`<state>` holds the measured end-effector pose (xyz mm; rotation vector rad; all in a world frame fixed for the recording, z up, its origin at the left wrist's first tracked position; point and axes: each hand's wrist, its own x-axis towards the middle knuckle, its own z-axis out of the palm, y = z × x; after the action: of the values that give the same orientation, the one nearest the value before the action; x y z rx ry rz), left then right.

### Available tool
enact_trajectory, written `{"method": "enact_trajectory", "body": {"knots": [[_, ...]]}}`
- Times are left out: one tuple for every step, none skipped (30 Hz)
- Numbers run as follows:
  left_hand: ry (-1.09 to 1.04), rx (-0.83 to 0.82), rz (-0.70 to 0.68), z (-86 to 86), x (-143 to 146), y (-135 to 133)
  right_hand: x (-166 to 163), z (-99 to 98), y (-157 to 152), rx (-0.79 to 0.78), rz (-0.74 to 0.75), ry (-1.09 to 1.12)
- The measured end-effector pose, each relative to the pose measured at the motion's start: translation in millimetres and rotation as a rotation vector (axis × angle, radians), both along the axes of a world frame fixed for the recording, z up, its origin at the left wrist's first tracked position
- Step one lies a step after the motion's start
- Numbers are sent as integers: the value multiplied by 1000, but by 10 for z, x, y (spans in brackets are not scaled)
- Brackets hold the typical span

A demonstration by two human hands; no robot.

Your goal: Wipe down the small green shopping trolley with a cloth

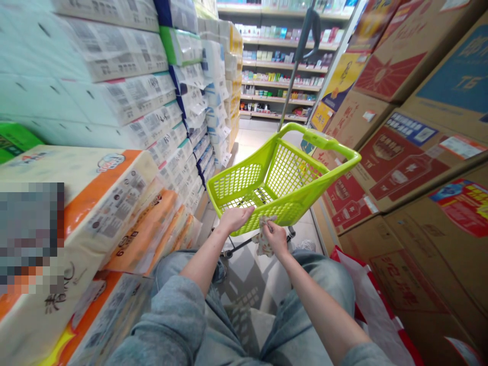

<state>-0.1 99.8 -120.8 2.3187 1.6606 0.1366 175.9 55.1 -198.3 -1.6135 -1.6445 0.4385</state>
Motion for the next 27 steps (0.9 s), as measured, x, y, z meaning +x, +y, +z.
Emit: {"method": "enact_trajectory", "body": {"knots": [[0,-2,1,1,1,-2,-29,31,-4,14,-12,2],[0,-3,2,2,1,-3,-62,59,2,18,-17,-2],[1,-4,0,4,0,-5,-93,83,17,11,-13,-12],[2,-2,-4,6,-2,-6,-117,100,37,0,-1,-24],[2,0,-7,8,-5,-6,-129,110,57,-11,17,-37],[2,1,-10,11,-7,-6,-126,109,74,-19,39,-47],[2,1,-12,13,-8,-5,-109,98,82,-24,61,-54],[-1,2,-12,14,-9,-4,-79,75,79,-25,80,-55],[-5,0,-10,16,-8,-2,-42,42,66,-27,97,-52],[-11,-4,-6,16,-6,0,-3,2,43,-35,108,-45],[-19,-8,0,16,-4,2,33,-44,13,-47,112,-36],[-29,-12,7,15,-2,3,62,-90,-18,-60,104,-23],[-39,-17,16,14,-1,4,78,-133,-46,-70,89,-12],[-47,-21,21,12,-1,4,82,-169,-68,-78,69,-4],[-52,-22,21,10,-2,4,72,-194,-80,-82,50,-2],[-54,-21,15,9,-4,4,49,-207,-81,-84,36,-3],[-51,-19,7,7,-7,4,17,-209,-74,-88,29,-10],[-47,-17,-2,7,-10,3,-22,-200,-60,-97,27,-22],[-44,-17,-9,6,-12,3,-65,-185,-44,-109,30,-38],[-43,-20,-8,7,-14,3,-108,-165,-29,-119,30,-55],[-45,-24,-3,7,-16,2,-148,-144,-18,-127,23,-70],[-49,-28,5,9,-16,1,-185,-125,-13,-133,8,-80],[-53,-32,11,10,-16,0,-215,-109,-13,-135,-17,-80],[-56,-35,17,12,-15,-1,-238,-96,-17,-130,-52,-66],[-57,-39,21,14,-14,-1,-255,-88,-21,-119,-93,-39],[-58,-42,21,16,-12,0,-266,-83,-25,-104,-131,-7],[-59,-46,21,18,-10,1,-272,-82,-26,-87,-154,25]]}}
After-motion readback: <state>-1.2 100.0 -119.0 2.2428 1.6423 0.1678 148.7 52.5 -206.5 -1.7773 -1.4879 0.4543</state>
